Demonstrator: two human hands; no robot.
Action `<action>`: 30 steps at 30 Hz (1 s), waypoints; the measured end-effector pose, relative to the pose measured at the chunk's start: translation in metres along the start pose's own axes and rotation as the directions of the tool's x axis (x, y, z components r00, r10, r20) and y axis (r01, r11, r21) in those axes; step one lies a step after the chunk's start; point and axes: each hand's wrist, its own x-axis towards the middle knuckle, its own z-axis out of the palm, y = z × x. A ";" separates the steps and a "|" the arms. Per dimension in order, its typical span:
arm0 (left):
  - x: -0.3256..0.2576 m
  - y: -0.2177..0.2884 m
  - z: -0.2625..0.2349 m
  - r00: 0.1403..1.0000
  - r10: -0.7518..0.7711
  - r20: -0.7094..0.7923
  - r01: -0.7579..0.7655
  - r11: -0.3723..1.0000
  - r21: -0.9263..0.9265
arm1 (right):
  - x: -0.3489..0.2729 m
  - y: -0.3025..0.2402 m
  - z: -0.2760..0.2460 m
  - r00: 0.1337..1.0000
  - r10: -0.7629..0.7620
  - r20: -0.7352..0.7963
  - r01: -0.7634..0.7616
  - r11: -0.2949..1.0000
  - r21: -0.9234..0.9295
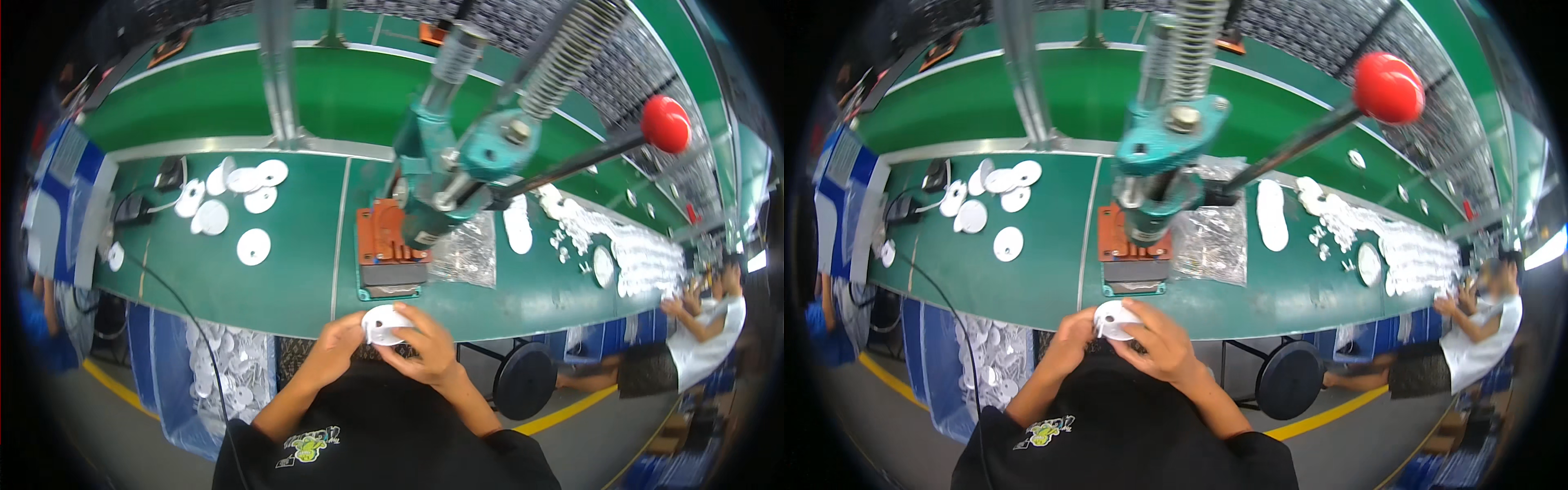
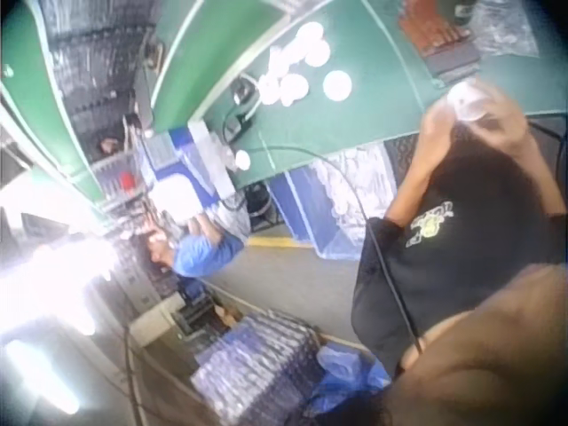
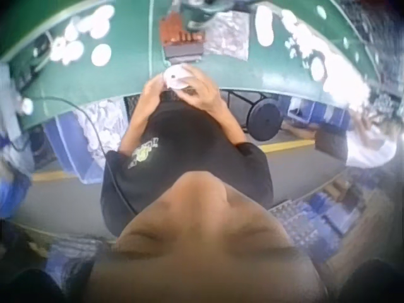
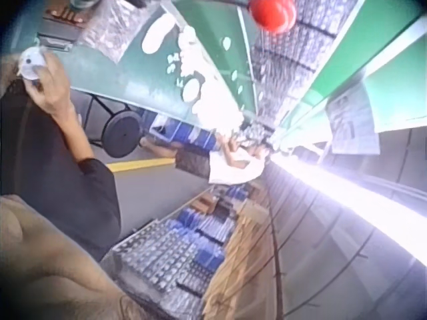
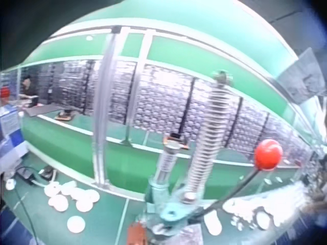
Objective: The person assembles components by inserting small metal pins into round plastic pieces by hand, placing each assembled piece onto a manual press machine, and pulling the lever to press them.
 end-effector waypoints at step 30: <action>0.014 0.013 -0.093 0.752 0.565 -0.339 0.121 0.387 0.914 | 0.000 0.100 -0.073 0.667 0.522 -0.531 -0.720 0.636 -0.278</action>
